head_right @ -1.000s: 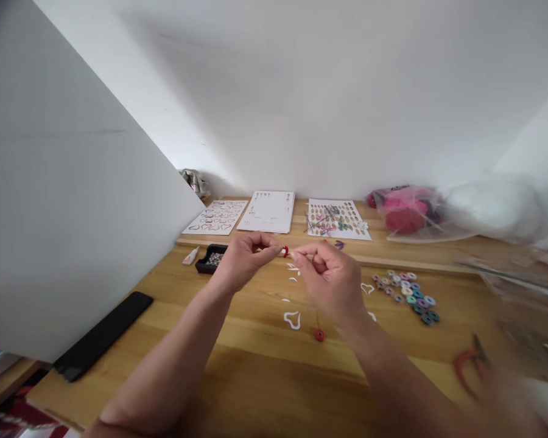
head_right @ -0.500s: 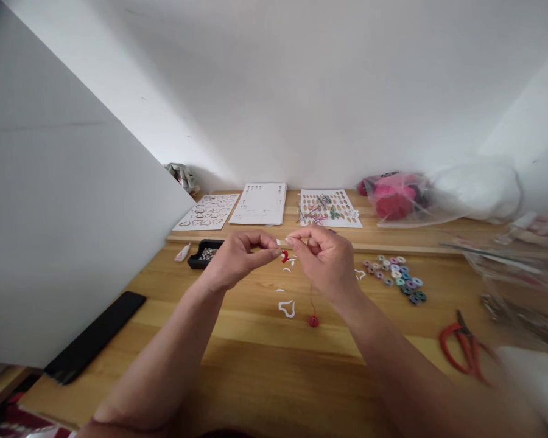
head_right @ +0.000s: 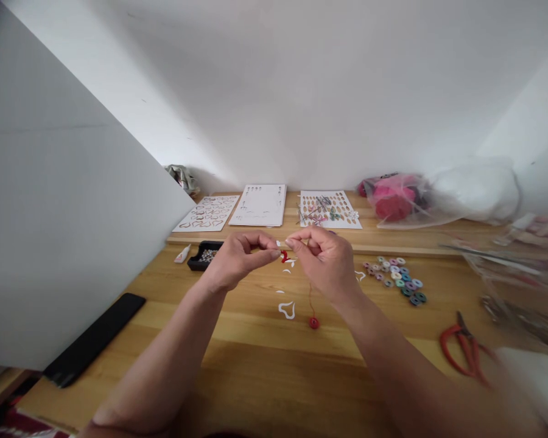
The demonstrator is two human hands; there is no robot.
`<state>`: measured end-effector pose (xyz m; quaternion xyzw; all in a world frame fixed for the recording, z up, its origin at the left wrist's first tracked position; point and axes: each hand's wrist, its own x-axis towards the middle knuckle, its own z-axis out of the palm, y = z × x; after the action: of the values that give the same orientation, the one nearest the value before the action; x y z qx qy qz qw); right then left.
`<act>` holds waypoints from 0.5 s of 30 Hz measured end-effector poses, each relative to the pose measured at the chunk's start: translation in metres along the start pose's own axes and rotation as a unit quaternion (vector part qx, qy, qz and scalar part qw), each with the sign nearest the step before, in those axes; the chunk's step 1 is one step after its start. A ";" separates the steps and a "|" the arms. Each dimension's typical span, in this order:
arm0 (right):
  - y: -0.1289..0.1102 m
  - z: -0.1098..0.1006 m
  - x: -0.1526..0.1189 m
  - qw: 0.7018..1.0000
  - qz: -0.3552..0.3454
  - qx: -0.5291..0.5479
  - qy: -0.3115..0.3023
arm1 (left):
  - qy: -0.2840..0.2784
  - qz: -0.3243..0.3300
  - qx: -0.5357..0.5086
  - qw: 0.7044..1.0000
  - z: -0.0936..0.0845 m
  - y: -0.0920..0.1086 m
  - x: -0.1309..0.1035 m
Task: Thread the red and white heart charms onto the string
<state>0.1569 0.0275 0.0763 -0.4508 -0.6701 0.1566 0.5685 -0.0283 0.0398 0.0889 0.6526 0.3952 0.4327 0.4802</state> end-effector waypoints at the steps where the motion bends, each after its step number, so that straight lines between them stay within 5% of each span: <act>1: 0.000 0.000 0.000 1.000 0.000 0.001 -0.002 | 0.001 0.000 -0.005 1.000 0.000 0.000 0.000; 11: 0.005 -0.001 0.007 0.997 0.043 0.052 -0.045 | -0.029 -0.012 -0.061 0.998 0.000 -0.005 0.002; 15: 0.012 0.001 0.011 0.982 0.113 0.134 -0.067 | -0.045 -0.028 -0.121 0.991 0.001 -0.004 0.002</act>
<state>0.1620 0.0432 0.0738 -0.4325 -0.6243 0.3380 0.5559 -0.0269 0.0419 0.0852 0.5974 0.3362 0.4340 0.5845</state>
